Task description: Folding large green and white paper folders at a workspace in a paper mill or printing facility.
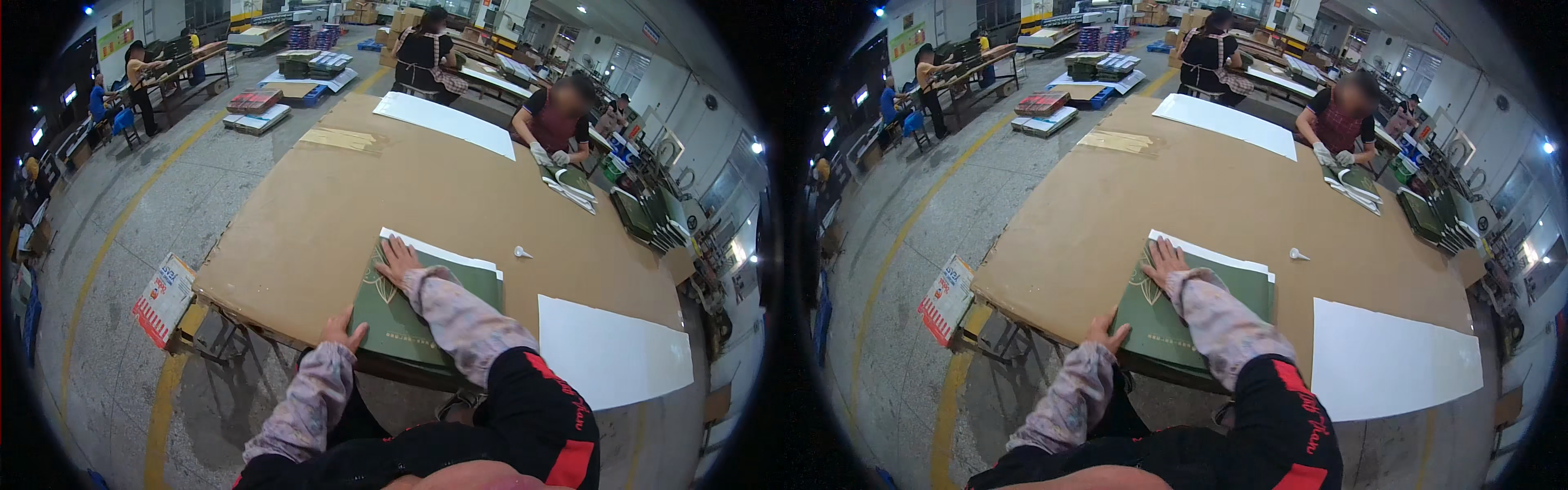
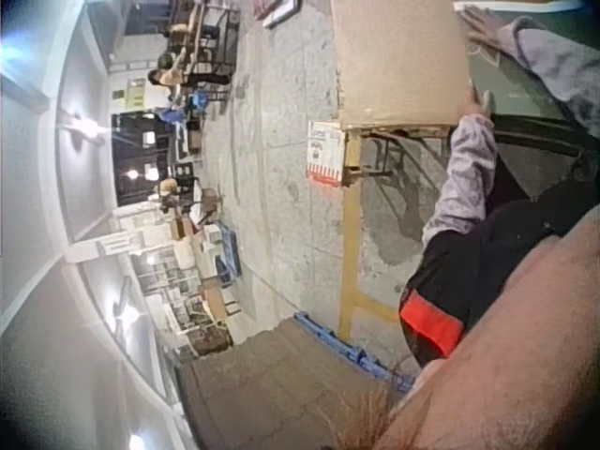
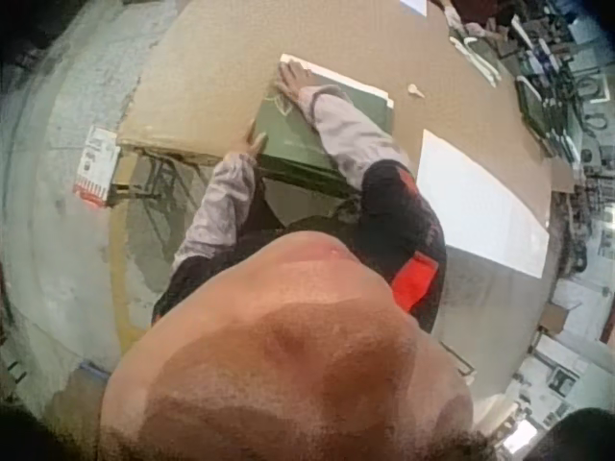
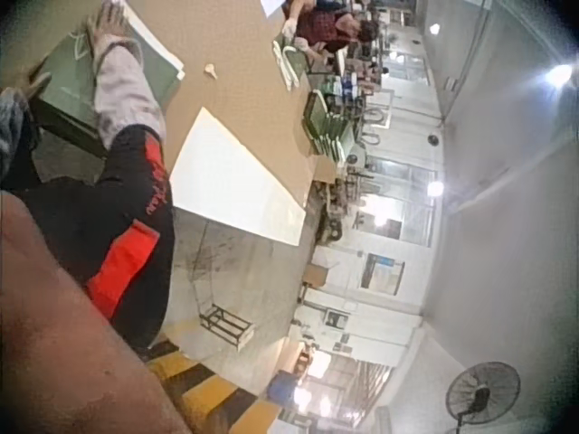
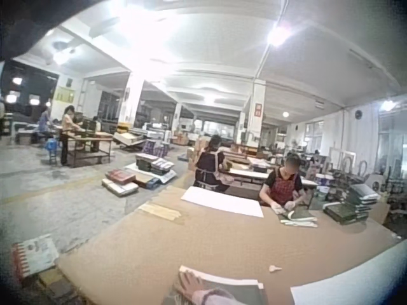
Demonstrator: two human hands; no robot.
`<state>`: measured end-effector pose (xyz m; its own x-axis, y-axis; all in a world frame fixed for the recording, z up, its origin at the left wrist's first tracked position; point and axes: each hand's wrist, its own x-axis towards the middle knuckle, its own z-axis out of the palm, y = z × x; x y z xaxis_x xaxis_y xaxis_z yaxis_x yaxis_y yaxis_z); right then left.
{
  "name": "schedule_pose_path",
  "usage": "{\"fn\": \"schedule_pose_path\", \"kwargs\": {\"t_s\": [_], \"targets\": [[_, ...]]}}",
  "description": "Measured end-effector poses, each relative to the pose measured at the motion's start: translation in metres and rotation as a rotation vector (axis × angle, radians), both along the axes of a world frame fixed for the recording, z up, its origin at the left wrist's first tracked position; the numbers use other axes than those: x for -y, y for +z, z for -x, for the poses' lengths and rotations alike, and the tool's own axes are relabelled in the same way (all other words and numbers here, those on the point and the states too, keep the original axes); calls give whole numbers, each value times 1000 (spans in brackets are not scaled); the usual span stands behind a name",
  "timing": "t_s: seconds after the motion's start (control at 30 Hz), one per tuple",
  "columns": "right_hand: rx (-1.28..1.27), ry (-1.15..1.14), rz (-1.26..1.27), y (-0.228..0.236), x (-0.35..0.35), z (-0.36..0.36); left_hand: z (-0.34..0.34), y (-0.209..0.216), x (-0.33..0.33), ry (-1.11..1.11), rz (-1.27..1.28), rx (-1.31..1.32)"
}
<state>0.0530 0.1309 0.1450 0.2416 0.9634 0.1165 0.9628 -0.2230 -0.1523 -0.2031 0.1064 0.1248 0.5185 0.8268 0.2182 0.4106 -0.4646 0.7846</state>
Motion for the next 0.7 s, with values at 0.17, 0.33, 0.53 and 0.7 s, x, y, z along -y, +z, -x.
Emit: {"fn": "schedule_pose_path", "kwargs": {"t_s": [0.17,0.33,0.53,0.7], "targets": [[-75,-312,155,62,130,-45,-3,36,-42,-392,312,-193],[-1019,-604,56,54,264,-41,-17,65,-47,-471,252,-240],[-1340,-588,-159,21,308,-14,-24,71,-37,-363,362,-199],[-1282,-466,-328,22,275,2,5,33,-45,-94,296,-86]]}}
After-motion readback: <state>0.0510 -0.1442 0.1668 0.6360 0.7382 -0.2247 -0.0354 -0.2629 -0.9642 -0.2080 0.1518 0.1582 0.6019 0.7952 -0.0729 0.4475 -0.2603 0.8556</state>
